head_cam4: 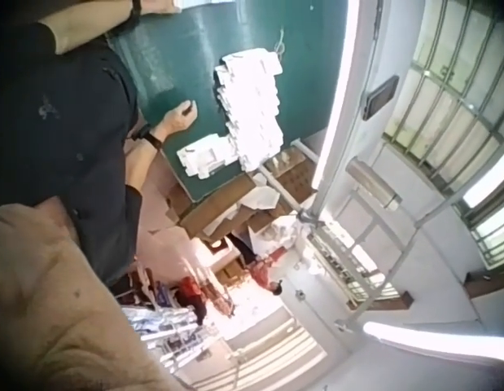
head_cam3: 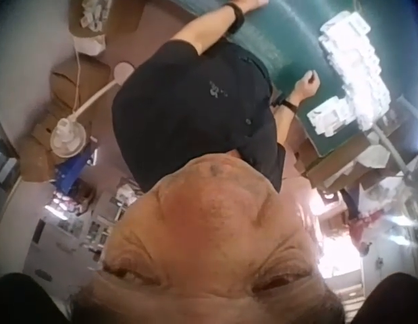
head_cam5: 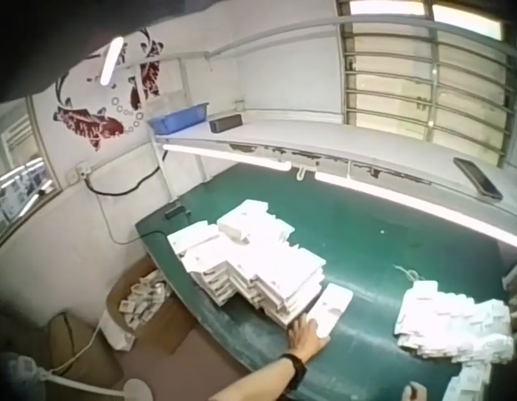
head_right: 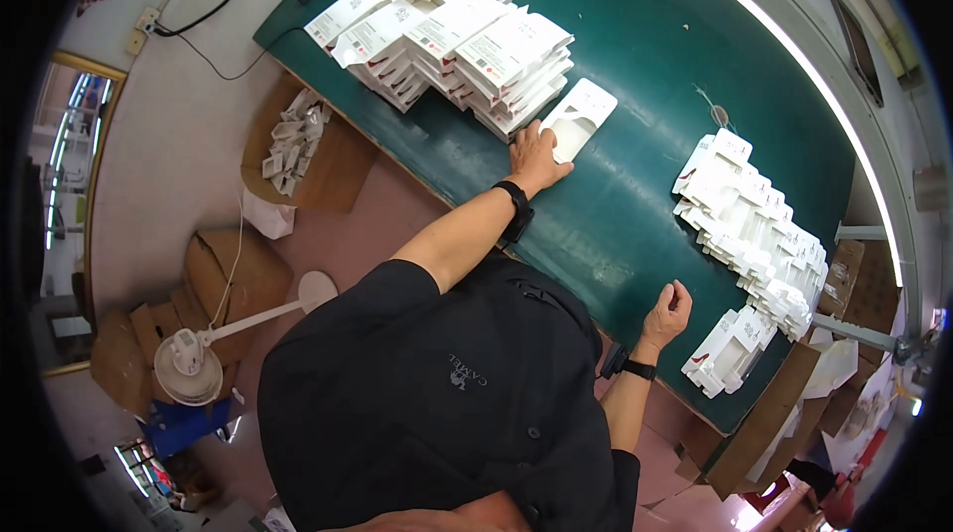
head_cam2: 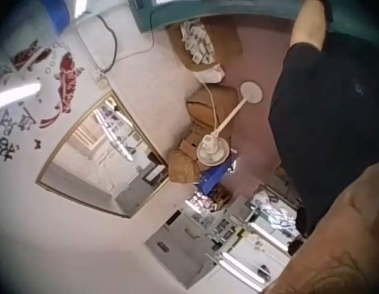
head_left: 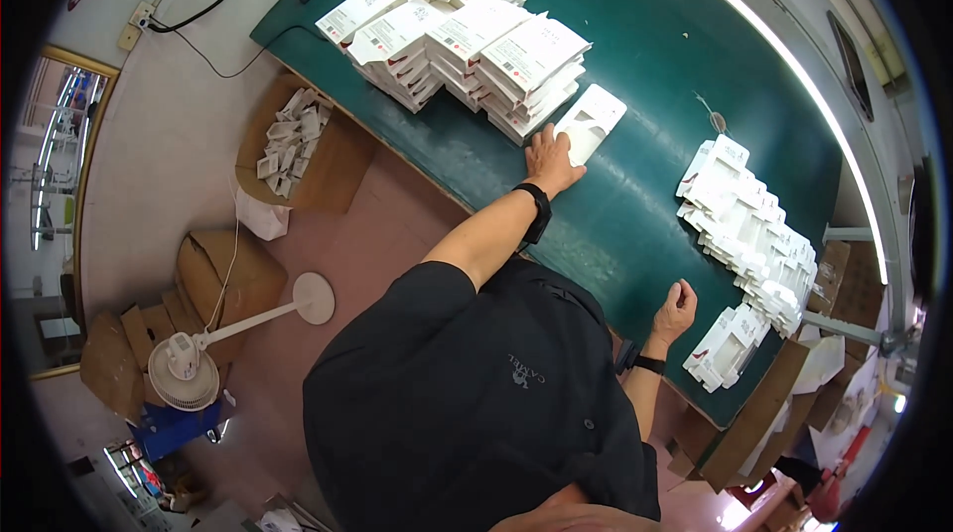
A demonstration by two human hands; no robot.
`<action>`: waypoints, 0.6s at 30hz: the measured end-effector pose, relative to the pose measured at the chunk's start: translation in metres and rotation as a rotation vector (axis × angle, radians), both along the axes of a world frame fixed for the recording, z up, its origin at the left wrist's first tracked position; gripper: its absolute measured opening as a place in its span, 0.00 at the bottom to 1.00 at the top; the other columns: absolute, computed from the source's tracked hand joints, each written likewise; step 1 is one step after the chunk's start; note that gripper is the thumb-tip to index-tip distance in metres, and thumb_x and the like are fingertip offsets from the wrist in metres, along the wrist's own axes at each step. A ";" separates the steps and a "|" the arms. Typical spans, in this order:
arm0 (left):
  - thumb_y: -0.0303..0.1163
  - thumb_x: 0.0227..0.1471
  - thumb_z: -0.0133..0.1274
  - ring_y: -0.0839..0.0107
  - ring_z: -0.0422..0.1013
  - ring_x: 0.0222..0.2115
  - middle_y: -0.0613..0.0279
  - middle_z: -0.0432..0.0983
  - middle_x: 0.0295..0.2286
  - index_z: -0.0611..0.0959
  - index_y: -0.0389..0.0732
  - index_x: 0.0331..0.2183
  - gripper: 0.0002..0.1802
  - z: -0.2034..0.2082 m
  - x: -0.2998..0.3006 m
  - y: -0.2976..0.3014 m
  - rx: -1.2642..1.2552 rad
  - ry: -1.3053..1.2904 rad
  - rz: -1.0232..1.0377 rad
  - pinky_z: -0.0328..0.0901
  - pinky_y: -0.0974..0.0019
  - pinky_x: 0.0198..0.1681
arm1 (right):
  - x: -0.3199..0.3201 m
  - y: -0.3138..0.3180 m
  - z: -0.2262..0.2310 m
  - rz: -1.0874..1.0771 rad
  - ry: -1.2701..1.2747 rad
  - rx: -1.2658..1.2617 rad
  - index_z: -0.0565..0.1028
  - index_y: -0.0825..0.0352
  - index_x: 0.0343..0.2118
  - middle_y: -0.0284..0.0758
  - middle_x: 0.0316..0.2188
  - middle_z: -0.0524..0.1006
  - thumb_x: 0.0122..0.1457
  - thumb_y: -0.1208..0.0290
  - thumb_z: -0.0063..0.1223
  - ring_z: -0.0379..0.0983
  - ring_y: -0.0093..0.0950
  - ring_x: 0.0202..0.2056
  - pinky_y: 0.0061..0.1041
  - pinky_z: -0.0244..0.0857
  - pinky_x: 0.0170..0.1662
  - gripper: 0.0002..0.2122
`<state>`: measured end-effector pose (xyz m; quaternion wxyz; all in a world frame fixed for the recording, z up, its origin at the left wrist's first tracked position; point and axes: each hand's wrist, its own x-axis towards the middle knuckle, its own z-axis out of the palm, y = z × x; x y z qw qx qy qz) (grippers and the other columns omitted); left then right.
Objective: The person picks up flat white boxes, folds the flaps and sides to assemble them, and places each finished box onto a stack.
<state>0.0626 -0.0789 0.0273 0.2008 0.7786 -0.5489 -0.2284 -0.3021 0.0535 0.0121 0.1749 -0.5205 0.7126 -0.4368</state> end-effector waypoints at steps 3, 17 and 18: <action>0.46 0.39 0.70 0.48 0.57 0.58 0.49 0.60 0.57 0.77 0.41 0.43 0.32 -0.006 0.002 0.009 -0.040 -0.006 -0.001 0.59 0.47 0.56 | 0.014 -0.008 0.005 0.041 -0.052 0.012 0.80 0.69 0.42 0.32 0.36 0.80 0.62 0.70 0.58 0.75 0.23 0.36 0.22 0.69 0.42 0.09; 0.43 0.38 0.72 0.56 0.72 0.46 0.49 0.74 0.45 0.75 0.36 0.50 0.40 0.053 -0.039 0.050 -0.411 0.374 -0.339 0.68 0.59 0.48 | 0.145 -0.072 0.071 0.338 -0.686 0.262 0.66 0.71 0.60 0.41 0.49 0.76 0.59 0.68 0.63 0.76 0.25 0.45 0.24 0.71 0.46 0.27; 0.43 0.39 0.71 0.56 0.72 0.47 0.50 0.73 0.47 0.74 0.35 0.51 0.40 0.060 -0.042 0.054 -0.465 0.341 -0.388 0.68 0.60 0.49 | 0.151 -0.076 0.066 0.407 -0.743 0.188 0.65 0.72 0.61 0.42 0.49 0.76 0.60 0.69 0.63 0.76 0.25 0.45 0.24 0.71 0.47 0.29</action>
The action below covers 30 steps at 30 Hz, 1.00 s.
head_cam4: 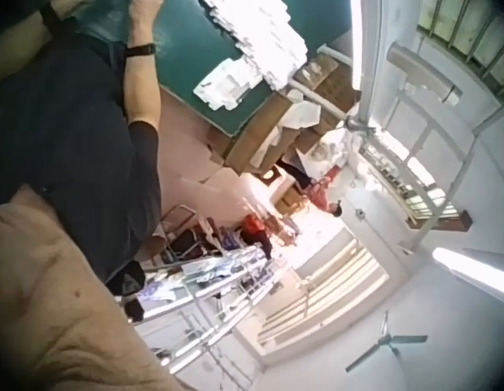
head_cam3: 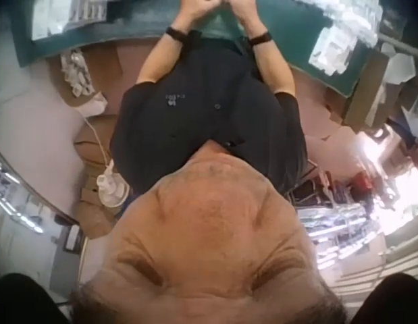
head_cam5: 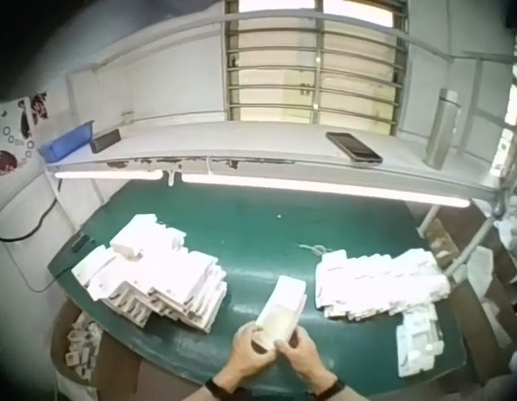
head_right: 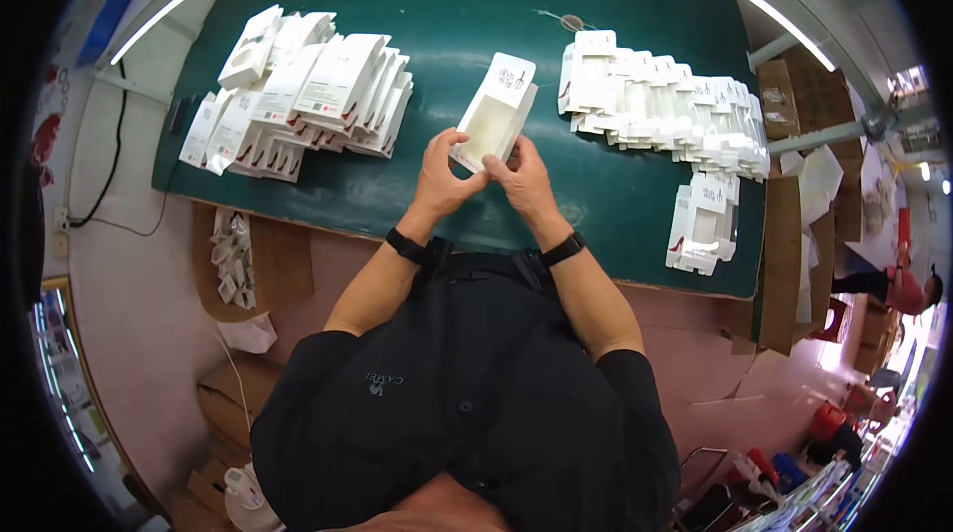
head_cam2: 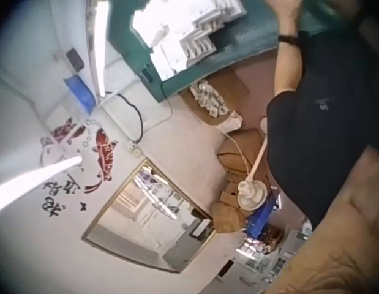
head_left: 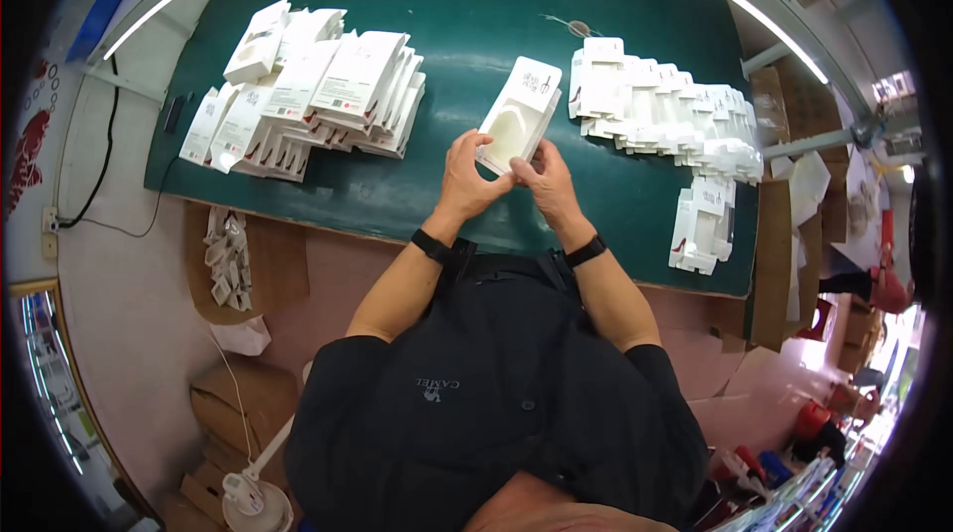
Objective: The person picks up flat white boxes, folds the flaps and sides to assemble them, and places each finished box onto a stack.
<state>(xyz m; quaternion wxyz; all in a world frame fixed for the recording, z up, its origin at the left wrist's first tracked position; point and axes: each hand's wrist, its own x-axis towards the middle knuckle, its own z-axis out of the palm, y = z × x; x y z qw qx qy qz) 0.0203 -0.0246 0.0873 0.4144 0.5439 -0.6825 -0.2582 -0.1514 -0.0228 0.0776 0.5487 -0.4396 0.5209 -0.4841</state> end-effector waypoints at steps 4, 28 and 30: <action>0.40 0.49 0.67 0.58 0.71 0.49 0.52 0.70 0.52 0.71 0.35 0.55 0.37 0.008 0.003 -0.003 0.150 0.423 -0.072 0.68 0.60 0.51 | -0.006 -0.007 0.015 0.034 -0.152 -0.043 0.62 0.73 0.62 0.43 0.48 0.77 0.60 0.70 0.61 0.76 0.26 0.46 0.26 0.71 0.48 0.30; 0.47 0.71 0.31 0.59 0.71 0.52 0.55 0.73 0.52 0.68 0.38 0.59 0.27 0.032 0.005 -0.026 0.859 1.636 -0.138 0.67 0.54 0.57 | 0.011 -0.006 0.060 0.168 0.103 -0.157 0.66 0.71 0.60 0.31 0.38 0.77 0.61 0.72 0.62 0.72 0.15 0.34 0.17 0.69 0.38 0.26; 0.47 0.71 0.31 0.59 0.71 0.53 0.55 0.73 0.52 0.68 0.38 0.59 0.28 0.034 0.004 -0.025 0.865 1.637 -0.140 0.67 0.54 0.57 | 0.012 -0.006 0.058 0.163 0.127 -0.160 0.66 0.71 0.60 0.30 0.38 0.77 0.61 0.72 0.62 0.71 0.15 0.34 0.17 0.69 0.38 0.26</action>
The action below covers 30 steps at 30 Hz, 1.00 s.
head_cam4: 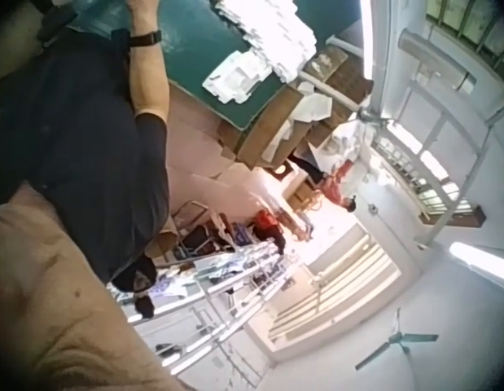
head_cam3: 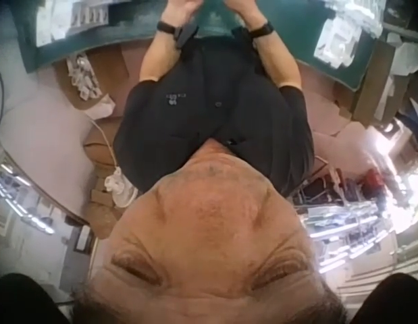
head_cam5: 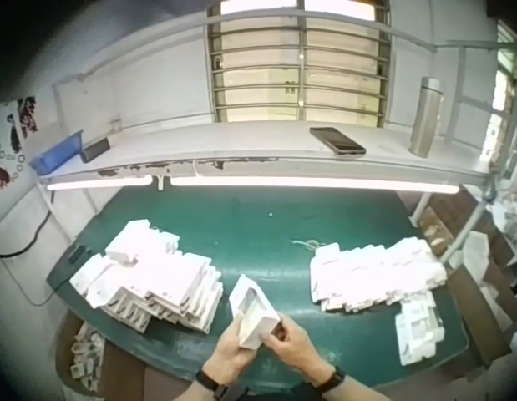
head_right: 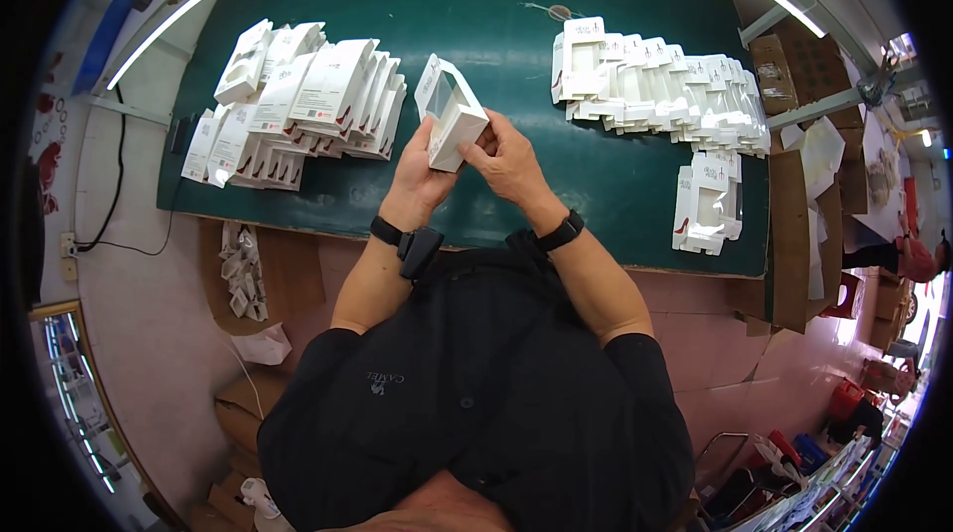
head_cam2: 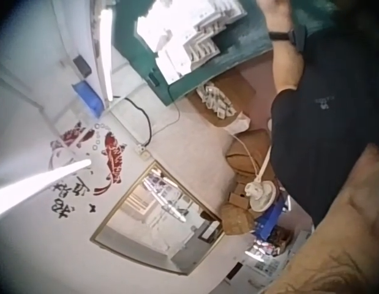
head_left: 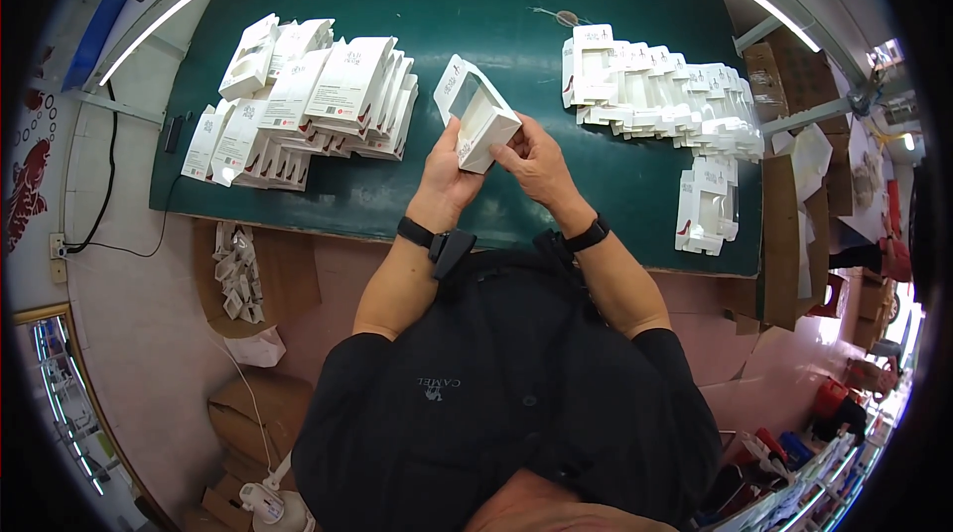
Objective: The person picks up flat white boxes, folds the flaps and sides to assemble them, and places each finished box onto a stack.
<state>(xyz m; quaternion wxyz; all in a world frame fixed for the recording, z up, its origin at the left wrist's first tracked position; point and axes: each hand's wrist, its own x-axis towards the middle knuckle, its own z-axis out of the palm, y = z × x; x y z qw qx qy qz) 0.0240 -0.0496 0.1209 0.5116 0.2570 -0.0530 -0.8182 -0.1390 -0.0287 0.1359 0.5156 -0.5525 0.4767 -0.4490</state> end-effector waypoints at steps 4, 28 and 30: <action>0.48 0.71 0.31 0.58 0.71 0.53 0.55 0.72 0.53 0.68 0.39 0.60 0.28 0.001 -0.003 0.002 0.024 -0.015 0.002 0.66 0.53 0.58 | 0.000 0.000 -0.002 -0.042 -0.050 -0.006 0.70 0.71 0.58 0.30 0.32 0.77 0.57 0.68 0.65 0.71 0.16 0.30 0.19 0.69 0.37 0.27; 0.53 0.66 0.45 0.62 0.70 0.54 0.60 0.72 0.54 0.67 0.46 0.61 0.30 0.017 -0.007 0.016 0.000 -0.217 -0.020 0.65 0.49 0.54 | -0.014 0.008 0.010 -0.249 0.642 -0.634 0.75 0.66 0.48 0.42 0.45 0.76 0.44 0.69 0.67 0.73 0.39 0.49 0.36 0.67 0.52 0.25; 0.49 0.66 0.45 0.61 0.70 0.54 0.58 0.71 0.55 0.66 0.45 0.62 0.29 0.015 -0.009 0.007 -0.033 -0.173 -0.048 0.65 0.48 0.55 | -0.015 0.008 0.016 -0.181 0.771 -0.817 0.74 0.66 0.51 0.40 0.44 0.76 0.45 0.70 0.69 0.73 0.40 0.50 0.38 0.67 0.54 0.27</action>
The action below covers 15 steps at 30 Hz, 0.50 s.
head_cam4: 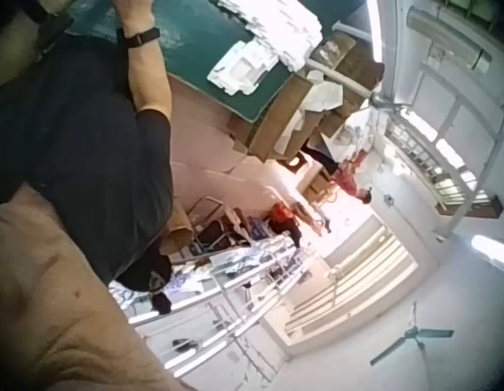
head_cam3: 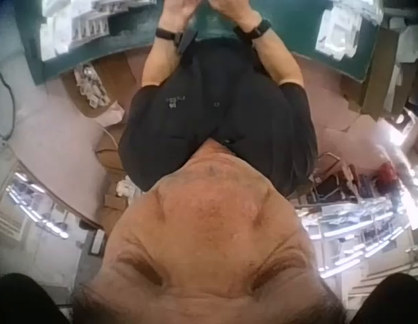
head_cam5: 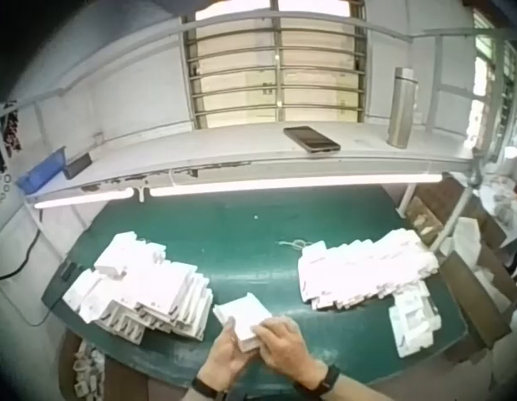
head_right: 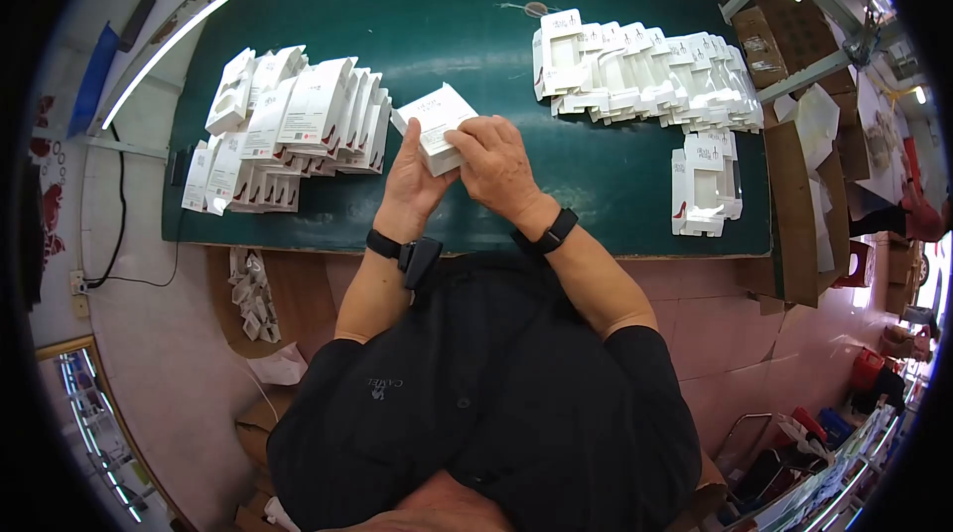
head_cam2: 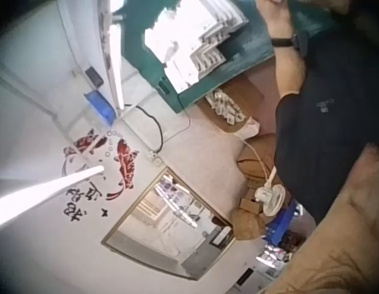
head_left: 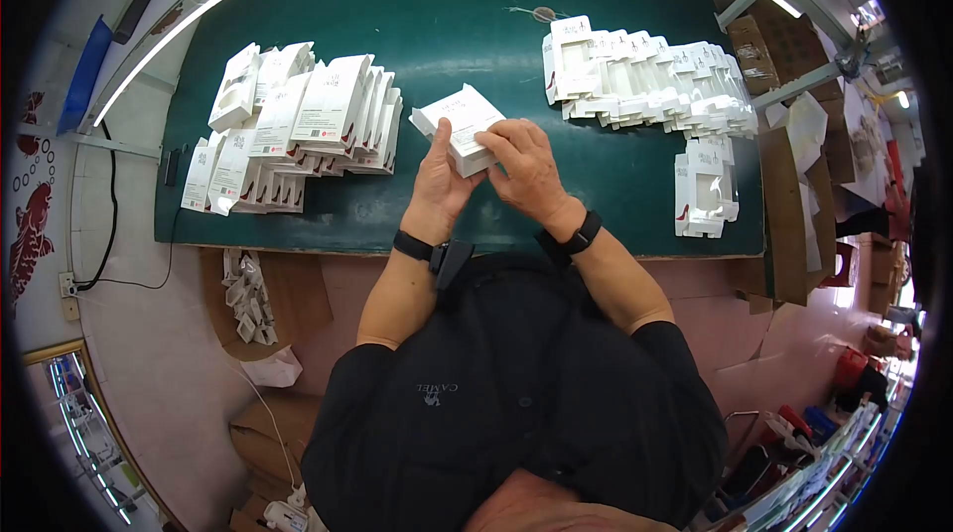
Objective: The person picks up flat white boxes, folds the flaps and sides to assemble them, and places each finished box onto a stack.
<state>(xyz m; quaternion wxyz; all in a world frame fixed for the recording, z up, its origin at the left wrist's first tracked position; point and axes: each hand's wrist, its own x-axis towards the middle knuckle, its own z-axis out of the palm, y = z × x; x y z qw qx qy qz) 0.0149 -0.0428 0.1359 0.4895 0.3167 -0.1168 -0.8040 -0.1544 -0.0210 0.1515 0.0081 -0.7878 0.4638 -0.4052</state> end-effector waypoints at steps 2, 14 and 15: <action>0.47 0.67 0.44 0.60 0.70 0.55 0.58 0.71 0.55 0.65 0.44 0.62 0.28 -0.001 0.000 -0.005 -0.018 0.022 -0.012 0.64 0.48 0.56 | 0.001 -0.001 0.002 0.037 0.085 -0.073 0.74 0.65 0.52 0.39 0.44 0.76 0.45 0.71 0.69 0.72 0.41 0.51 0.39 0.67 0.54 0.28; 0.38 0.66 0.41 0.58 0.68 0.57 0.53 0.69 0.56 0.63 0.38 0.62 0.27 0.002 -0.008 -0.003 -0.008 0.178 0.033 0.63 0.50 0.60 | -0.004 -0.003 -0.016 0.243 -1.089 0.710 0.64 0.66 0.63 0.34 0.42 0.77 0.58 0.76 0.64 0.75 0.15 0.36 0.16 0.70 0.40 0.30; 0.37 0.66 0.41 0.58 0.68 0.57 0.53 0.69 0.56 0.63 0.37 0.62 0.26 0.003 -0.008 -0.002 -0.009 0.182 0.043 0.63 0.50 0.61 | -0.005 -0.002 -0.015 0.250 -1.085 0.707 0.64 0.66 0.63 0.32 0.41 0.77 0.58 0.77 0.64 0.74 0.14 0.35 0.16 0.70 0.39 0.30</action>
